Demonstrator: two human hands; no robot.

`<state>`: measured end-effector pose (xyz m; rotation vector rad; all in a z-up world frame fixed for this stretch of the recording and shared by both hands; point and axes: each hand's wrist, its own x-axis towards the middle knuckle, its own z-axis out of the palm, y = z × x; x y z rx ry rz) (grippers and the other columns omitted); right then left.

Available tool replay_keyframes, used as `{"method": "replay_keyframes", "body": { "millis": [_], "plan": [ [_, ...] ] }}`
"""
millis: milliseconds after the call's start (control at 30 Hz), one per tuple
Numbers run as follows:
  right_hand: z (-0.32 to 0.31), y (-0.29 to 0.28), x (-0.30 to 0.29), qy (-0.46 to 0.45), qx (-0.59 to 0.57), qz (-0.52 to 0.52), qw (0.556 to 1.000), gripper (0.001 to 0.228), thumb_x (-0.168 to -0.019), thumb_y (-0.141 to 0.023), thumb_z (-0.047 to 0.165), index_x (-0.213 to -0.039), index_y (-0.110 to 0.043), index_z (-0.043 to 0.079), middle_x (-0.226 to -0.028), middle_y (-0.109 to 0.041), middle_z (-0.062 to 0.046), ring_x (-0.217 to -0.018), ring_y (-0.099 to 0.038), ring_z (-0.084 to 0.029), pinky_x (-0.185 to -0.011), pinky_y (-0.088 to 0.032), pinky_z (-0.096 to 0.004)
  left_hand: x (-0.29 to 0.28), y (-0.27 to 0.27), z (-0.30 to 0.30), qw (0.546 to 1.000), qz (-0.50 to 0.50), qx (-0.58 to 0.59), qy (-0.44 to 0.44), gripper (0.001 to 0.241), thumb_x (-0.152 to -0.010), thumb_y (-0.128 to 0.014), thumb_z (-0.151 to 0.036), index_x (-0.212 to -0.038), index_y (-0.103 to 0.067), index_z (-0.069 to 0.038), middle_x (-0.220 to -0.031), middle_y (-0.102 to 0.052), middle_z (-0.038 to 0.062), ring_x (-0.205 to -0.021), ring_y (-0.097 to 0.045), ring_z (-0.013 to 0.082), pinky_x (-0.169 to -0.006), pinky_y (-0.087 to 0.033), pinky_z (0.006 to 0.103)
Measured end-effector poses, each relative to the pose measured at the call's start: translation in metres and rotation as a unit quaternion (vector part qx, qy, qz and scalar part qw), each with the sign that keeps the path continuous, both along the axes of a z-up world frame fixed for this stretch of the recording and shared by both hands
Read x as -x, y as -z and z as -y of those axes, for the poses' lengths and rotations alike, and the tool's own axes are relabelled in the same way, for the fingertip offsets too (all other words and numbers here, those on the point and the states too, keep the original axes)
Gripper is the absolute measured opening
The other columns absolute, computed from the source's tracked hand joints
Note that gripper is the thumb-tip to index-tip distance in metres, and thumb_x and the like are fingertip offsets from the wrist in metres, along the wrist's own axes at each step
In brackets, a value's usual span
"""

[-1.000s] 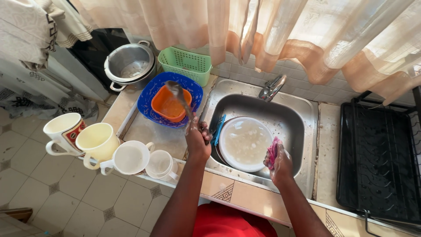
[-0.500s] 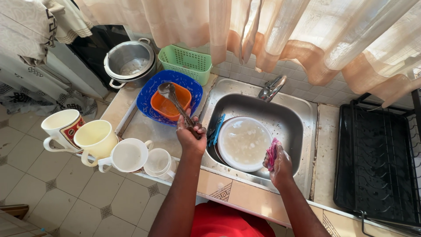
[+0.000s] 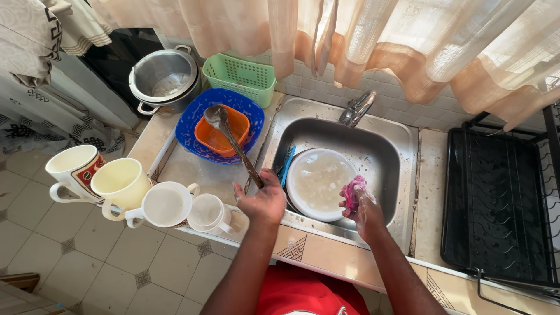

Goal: Washing and rinsing dishes in a kitchen sink

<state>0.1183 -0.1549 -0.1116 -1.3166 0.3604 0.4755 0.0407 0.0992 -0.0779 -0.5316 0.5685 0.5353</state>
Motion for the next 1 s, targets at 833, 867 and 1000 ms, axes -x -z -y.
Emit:
{"method": "replay_keyframes", "body": {
  "millis": [833,867,1000],
  "plan": [
    [0.018,-0.013,0.001,-0.01,0.012,0.003,1.0,0.027,-0.102,-0.06,0.024,-0.102,-0.066,-0.003,-0.091,-0.073,-0.024,-0.068,-0.073,-0.032,-0.052,-0.06,-0.038,-0.097,0.038,0.011,0.124,-0.324,-0.727,0.593,0.079,-0.095,-0.039,-0.054,-0.143,-0.052,0.007,-0.148,-0.05,0.03,-0.139,-0.05,0.0422,-0.115,-0.041,0.0484],
    [0.018,-0.016,0.002,-0.022,0.022,0.003,1.0,0.027,-0.101,-0.06,0.022,-0.102,-0.067,-0.004,-0.092,-0.073,-0.025,-0.068,-0.073,-0.032,-0.052,-0.06,-0.038,-0.098,0.048,0.009,0.142,-0.335,-0.725,0.584,0.079,-0.094,-0.042,-0.054,-0.144,-0.05,0.006,-0.149,-0.047,0.031,-0.139,-0.05,0.0434,-0.115,-0.042,0.0488],
    [0.014,-0.013,-0.004,-0.06,0.077,-0.03,0.995,0.029,-0.094,-0.065,0.02,-0.11,-0.067,-0.005,-0.091,-0.073,-0.025,-0.068,-0.072,-0.031,-0.055,-0.061,-0.039,-0.111,0.1,0.004,0.204,-0.355,-0.732,0.545,0.075,-0.096,-0.046,-0.046,-0.148,-0.04,0.007,-0.149,-0.04,0.032,-0.136,-0.051,0.0468,-0.114,-0.043,0.051]
  ]
}}
